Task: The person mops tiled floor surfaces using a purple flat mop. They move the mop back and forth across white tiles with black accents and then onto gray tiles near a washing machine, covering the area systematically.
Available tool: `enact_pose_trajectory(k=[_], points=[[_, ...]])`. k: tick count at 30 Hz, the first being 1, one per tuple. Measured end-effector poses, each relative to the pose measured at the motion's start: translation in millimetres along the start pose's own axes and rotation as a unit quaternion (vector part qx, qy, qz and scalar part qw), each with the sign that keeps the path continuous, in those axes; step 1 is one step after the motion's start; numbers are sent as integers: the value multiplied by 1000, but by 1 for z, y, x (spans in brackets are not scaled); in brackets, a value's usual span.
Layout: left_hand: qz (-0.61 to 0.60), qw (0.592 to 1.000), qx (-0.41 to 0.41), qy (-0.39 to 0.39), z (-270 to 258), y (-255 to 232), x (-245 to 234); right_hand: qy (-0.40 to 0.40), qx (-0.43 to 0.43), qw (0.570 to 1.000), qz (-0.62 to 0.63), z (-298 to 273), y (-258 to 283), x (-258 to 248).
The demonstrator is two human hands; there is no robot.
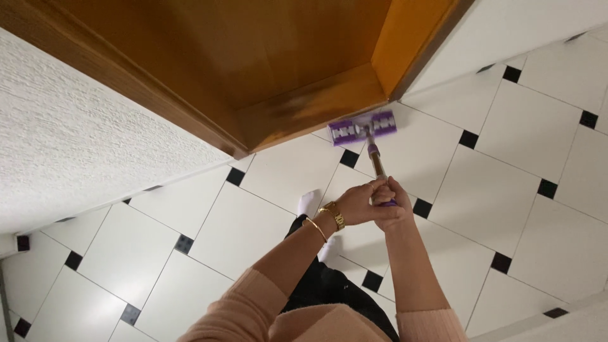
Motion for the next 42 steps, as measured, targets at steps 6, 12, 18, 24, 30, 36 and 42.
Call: enact_pose_trajectory(k=[6,12,18,24,30,36,42], points=[[-34,998,23,-48,-5,18,25,-11,-36,997,-73,3,-7,-22],[27,977,7,-213,2,88,15,-98,-87,984,-125,-11,-56,27],[-11,956,-34,-291,-21,123,6,-405,-121,816,-393,-25,-31,0],[-726,650,-201,-102,-27,167,60,-330,-138,857,-372,58,-21,-68],[-717,637,-259,-113,-44,257,62,-319,-122,756,-559,132,-40,-123],[-682,665,-246,-180,-119,315,28,-303,-133,825,-459,151,-149,-101],[-671,661,-214,-259,-223,367,3,-286,-90,803,-515,176,-271,-93]])
Point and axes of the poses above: each hand's wrist, its own z-axis towards the middle knuckle, its own x-axis out of the palm, y = z × x, the point moved 10 cm from there along z, towards the middle knuckle, and after that the axes turned 9 degrees about -z, right-handed, at the moved point
